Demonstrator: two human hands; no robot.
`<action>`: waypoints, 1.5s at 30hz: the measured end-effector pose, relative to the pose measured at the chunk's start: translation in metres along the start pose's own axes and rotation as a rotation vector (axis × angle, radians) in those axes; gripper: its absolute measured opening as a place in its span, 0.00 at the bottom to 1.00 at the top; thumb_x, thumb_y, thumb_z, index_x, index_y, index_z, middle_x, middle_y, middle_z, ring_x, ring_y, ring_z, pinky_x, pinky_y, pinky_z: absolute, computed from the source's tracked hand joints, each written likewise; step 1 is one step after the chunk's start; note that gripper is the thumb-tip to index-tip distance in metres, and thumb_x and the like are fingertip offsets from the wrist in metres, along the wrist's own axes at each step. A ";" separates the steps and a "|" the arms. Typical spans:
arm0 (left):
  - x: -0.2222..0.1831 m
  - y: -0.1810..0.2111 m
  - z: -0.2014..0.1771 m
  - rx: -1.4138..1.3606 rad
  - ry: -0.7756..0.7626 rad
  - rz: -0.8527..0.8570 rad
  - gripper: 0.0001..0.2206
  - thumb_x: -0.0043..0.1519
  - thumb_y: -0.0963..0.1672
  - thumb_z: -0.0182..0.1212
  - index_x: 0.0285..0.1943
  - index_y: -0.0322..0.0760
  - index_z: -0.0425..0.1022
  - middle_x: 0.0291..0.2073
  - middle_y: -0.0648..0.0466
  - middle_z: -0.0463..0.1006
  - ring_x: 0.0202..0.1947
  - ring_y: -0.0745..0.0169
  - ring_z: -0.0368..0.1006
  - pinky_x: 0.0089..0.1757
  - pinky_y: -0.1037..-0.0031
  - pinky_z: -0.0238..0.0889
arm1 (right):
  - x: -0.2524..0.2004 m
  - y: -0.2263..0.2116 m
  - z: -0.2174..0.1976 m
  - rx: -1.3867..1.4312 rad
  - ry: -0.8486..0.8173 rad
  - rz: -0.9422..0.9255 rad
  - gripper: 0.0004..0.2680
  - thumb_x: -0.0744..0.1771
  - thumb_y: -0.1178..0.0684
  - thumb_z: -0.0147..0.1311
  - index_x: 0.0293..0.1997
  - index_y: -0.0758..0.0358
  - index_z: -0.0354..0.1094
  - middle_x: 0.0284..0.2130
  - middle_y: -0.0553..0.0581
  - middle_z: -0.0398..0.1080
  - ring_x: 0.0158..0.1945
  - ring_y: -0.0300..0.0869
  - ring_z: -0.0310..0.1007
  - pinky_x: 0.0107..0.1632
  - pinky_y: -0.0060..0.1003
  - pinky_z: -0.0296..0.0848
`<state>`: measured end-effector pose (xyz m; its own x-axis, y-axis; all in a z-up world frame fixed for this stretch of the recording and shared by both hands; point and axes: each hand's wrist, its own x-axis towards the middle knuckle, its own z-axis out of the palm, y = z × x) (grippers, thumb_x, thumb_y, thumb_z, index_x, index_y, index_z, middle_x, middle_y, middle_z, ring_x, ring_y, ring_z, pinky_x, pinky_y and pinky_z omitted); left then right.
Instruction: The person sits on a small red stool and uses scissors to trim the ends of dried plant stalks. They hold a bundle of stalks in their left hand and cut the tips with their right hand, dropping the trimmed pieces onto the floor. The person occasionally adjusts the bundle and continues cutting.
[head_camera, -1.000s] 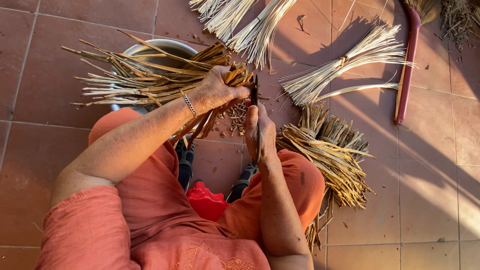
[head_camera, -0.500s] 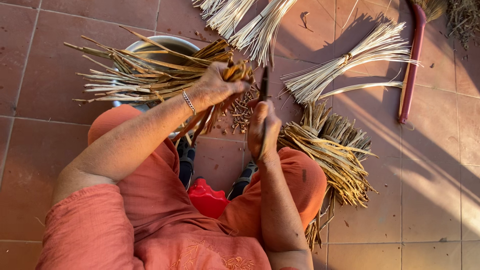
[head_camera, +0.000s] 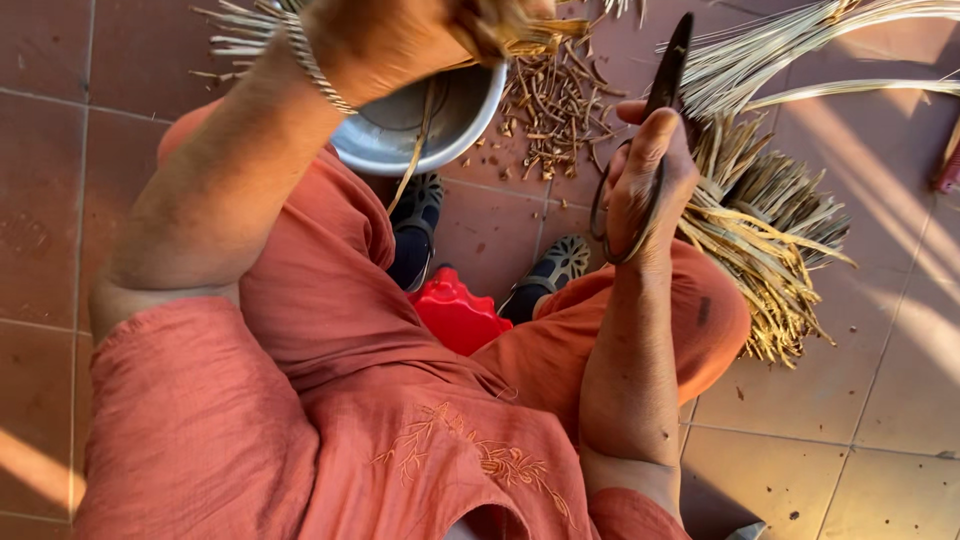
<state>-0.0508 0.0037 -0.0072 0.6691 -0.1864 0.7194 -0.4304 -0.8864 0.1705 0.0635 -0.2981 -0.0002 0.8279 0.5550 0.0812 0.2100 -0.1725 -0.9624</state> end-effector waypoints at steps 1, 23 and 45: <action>0.003 0.003 0.011 0.058 -0.133 -0.027 0.07 0.70 0.43 0.69 0.43 0.33 0.77 0.32 0.48 0.80 0.30 0.58 0.79 0.33 0.72 0.74 | 0.000 -0.001 -0.001 -0.010 -0.003 -0.023 0.27 0.72 0.26 0.35 0.52 0.65 0.69 0.20 0.42 0.55 0.21 0.28 0.54 0.24 0.26 0.53; -0.138 -0.002 0.141 0.256 -1.264 -0.920 0.12 0.60 0.46 0.65 0.50 0.39 0.84 0.47 0.43 0.83 0.48 0.45 0.80 0.47 0.61 0.74 | 0.002 0.029 -0.012 -0.279 0.000 -0.148 0.23 0.75 0.31 0.36 0.49 0.62 0.72 0.23 0.45 0.63 0.25 0.30 0.63 0.25 0.30 0.59; -0.033 0.085 0.118 -1.178 -0.435 -0.828 0.14 0.60 0.48 0.72 0.48 0.36 0.80 0.35 0.54 0.82 0.33 0.66 0.80 0.37 0.70 0.78 | 0.017 0.091 0.026 0.214 0.006 0.291 0.15 0.62 0.63 0.65 0.52 0.67 0.68 0.32 0.55 0.76 0.29 0.36 0.74 0.31 0.31 0.73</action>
<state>-0.0388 -0.1156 -0.0958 0.9916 -0.1128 -0.0630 0.0631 -0.0020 0.9980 0.0825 -0.2832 -0.0931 0.8403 0.5028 -0.2029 -0.1480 -0.1473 -0.9780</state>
